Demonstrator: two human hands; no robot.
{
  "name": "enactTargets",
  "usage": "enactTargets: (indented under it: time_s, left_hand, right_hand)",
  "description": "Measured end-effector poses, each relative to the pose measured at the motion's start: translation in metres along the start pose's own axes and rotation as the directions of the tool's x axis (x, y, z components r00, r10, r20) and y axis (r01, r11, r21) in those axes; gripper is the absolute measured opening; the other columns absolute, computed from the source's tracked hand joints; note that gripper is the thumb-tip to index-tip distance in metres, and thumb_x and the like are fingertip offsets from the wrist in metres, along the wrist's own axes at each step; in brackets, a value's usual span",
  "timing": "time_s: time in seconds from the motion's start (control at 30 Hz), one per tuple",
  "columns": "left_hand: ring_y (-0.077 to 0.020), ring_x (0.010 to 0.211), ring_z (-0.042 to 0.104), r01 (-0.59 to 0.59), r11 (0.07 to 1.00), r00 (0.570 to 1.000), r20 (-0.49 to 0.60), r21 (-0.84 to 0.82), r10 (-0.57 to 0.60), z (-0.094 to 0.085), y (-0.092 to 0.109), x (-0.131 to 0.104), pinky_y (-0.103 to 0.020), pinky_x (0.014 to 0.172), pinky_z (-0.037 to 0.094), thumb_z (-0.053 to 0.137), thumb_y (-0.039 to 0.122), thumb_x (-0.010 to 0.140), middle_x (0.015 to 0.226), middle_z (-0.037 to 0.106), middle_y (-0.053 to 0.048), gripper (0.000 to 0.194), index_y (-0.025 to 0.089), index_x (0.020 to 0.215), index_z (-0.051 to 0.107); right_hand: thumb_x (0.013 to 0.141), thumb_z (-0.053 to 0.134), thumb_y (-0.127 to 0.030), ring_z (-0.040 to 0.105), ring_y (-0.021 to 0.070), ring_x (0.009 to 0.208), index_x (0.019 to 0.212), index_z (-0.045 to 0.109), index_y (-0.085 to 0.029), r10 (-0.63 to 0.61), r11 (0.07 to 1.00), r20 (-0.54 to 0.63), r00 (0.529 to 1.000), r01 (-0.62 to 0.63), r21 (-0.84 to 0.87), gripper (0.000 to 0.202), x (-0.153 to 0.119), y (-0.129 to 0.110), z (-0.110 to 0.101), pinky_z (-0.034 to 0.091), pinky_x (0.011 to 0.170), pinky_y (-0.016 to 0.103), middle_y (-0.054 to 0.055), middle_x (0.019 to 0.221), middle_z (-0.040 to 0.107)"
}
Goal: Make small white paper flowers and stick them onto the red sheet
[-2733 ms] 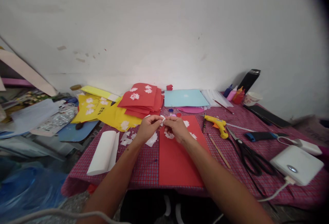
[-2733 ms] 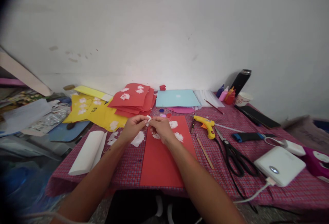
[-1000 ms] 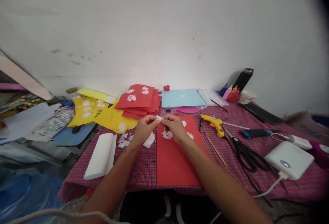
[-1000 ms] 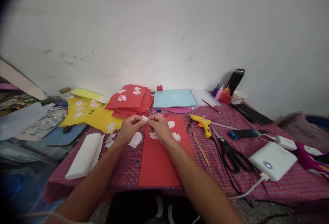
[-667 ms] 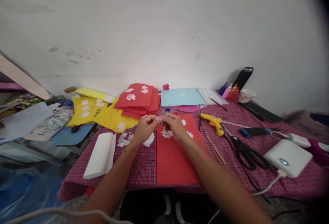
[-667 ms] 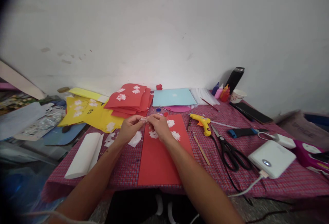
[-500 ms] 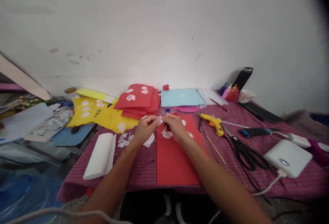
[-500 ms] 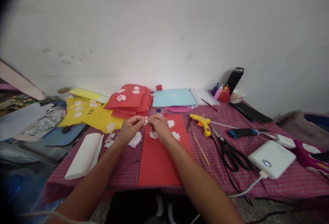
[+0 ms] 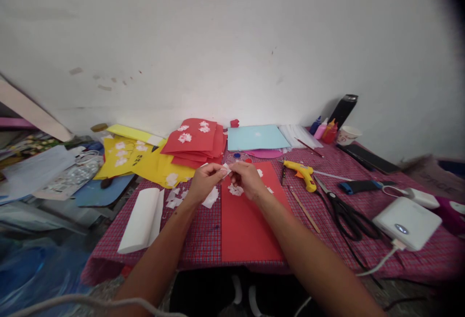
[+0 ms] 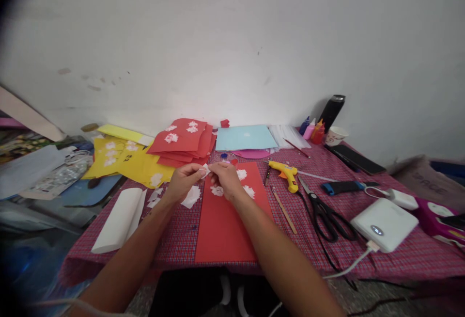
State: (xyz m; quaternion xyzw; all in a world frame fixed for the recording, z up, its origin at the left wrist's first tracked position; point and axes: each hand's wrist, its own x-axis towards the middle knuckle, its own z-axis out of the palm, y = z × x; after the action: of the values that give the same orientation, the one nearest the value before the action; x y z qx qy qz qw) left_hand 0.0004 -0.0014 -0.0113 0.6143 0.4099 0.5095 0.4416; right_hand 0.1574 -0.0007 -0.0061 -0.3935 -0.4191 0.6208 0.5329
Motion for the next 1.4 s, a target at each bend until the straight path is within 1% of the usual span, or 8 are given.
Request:
enactTargets:
  time_s: [0.07, 0.13, 0.47, 0.63, 0.87, 1.07, 1.27, 1.4]
  left_hand:
    - [-0.0106, 0.061, 0.05, -0.01, 1.0, 1.0, -0.002, 0.003, 0.01, 0.0, 0.0004, 0.0001, -0.022, 0.057, 0.039, 0.071, 0.039, 0.076, 0.066, 0.06, 0.0, 0.023, 0.015, 0.078, 0.07]
    - [-0.0105, 0.06, 0.049, -0.01, 1.0, 1.0, -0.001, -0.005, 0.01, 0.0, 0.0002, 0.0003, -0.022, 0.057, 0.038, 0.071, 0.038, 0.076, 0.066, 0.059, 0.0, 0.023, 0.015, 0.077, 0.07]
    - [-0.0092, 0.055, 0.052, 0.093, 0.989, 0.995, -0.028, -0.114, -0.097, 0.001, 0.0021, 0.0018, -0.021, 0.055, 0.04, 0.074, 0.039, 0.074, 0.062, 0.061, 0.001, 0.026, 0.014, 0.073, 0.066]
    - [-0.0094, 0.055, 0.054, 0.111, 0.98, 0.993, -0.03, -0.167, -0.118, 0.0015, 0.002, 0.0028, -0.022, 0.055, 0.042, 0.073, 0.043, 0.074, 0.062, 0.061, 0.001, 0.029, 0.014, 0.073, 0.065]
    - [-0.0103, 0.056, 0.057, 0.129, 0.968, 0.99, -0.02, -0.217, -0.136, 0.0002, -0.0036, 0.0042, -0.022, 0.055, 0.045, 0.071, 0.048, 0.076, 0.065, 0.064, -0.001, 0.034, 0.014, 0.077, 0.065]
    - [-0.01, 0.056, 0.056, 0.131, 0.973, 0.99, -0.032, -0.191, -0.14, 0.0007, -0.0039, 0.0045, -0.021, 0.055, 0.044, 0.07, 0.047, 0.077, 0.064, 0.062, -0.001, 0.034, 0.014, 0.074, 0.064]
    - [-0.0103, 0.057, 0.055, 0.132, 0.974, 0.991, -0.01, -0.183, -0.136, -0.0001, -0.0026, 0.0036, -0.022, 0.056, 0.043, 0.069, 0.048, 0.078, 0.064, 0.062, -0.001, 0.034, 0.014, 0.073, 0.064]
    - [-0.0109, 0.059, 0.055, 0.102, 0.984, 0.995, 0.004, -0.149, -0.102, -0.0002, -0.0031, 0.0026, -0.023, 0.059, 0.044, 0.068, 0.047, 0.079, 0.066, 0.062, -0.001, 0.033, 0.014, 0.076, 0.066]
  right_hand:
    - [0.066, 0.07, -0.029, 0.046, 0.0086, 0.038, 0.062, 0.058, -0.017, -0.001, 1.0, 0.008, 1.0, 0.001, 0.013, 0.017, -0.0011, -0.0009, 0.0003, 0.032, 0.036, 0.021, -0.004, 0.048, 0.055]
    - [0.065, 0.07, -0.027, 0.046, 0.0086, 0.038, 0.062, 0.059, -0.017, 0.004, 1.0, 0.007, 1.0, -0.004, 0.027, 0.015, -0.0017, -0.001, 0.0006, 0.032, 0.036, 0.021, -0.004, 0.048, 0.055]
    - [0.068, 0.07, -0.034, 0.047, 0.0074, 0.041, 0.068, 0.061, -0.016, 0.021, 1.0, 0.01, 1.0, -0.021, 0.022, 0.02, -0.0021, -0.0018, 0.0021, 0.034, 0.037, 0.02, -0.002, 0.059, 0.06]
    - [0.071, 0.068, -0.039, 0.049, 0.0079, 0.043, 0.069, 0.062, -0.016, 0.014, 0.999, 0.049, 0.999, -0.015, 0.034, 0.024, -0.0049, -0.0036, 0.0025, 0.036, 0.038, 0.02, -0.001, 0.062, 0.062]
    - [0.069, 0.069, -0.032, 0.046, 0.0092, 0.04, 0.065, 0.061, -0.018, -0.037, 0.996, 0.087, 0.996, 0.044, -0.083, 0.016, -0.0055, 0.0002, 0.0021, 0.035, 0.04, 0.021, -0.004, 0.048, 0.055]
    - [0.07, 0.068, -0.031, 0.044, 0.009, 0.037, 0.065, 0.059, -0.019, -0.033, 0.989, 0.115, 0.993, 0.049, -0.14, 0.016, -0.0093, -0.0002, 0.0049, 0.032, 0.039, 0.021, -0.004, 0.045, 0.055]
    - [0.07, 0.069, -0.034, 0.044, 0.0093, 0.039, 0.066, 0.059, -0.019, -0.051, 0.989, 0.107, 0.993, 0.065, -0.131, 0.019, -0.0077, 0.001, 0.0039, 0.033, 0.04, 0.022, -0.004, 0.047, 0.055]
    - [0.071, 0.068, -0.032, 0.045, 0.0098, 0.041, 0.071, 0.061, -0.018, -0.119, 0.986, 0.024, 0.993, 0.121, -0.115, 0.015, -0.0045, 0.0001, 0.0015, 0.033, 0.041, 0.022, -0.004, 0.05, 0.055]
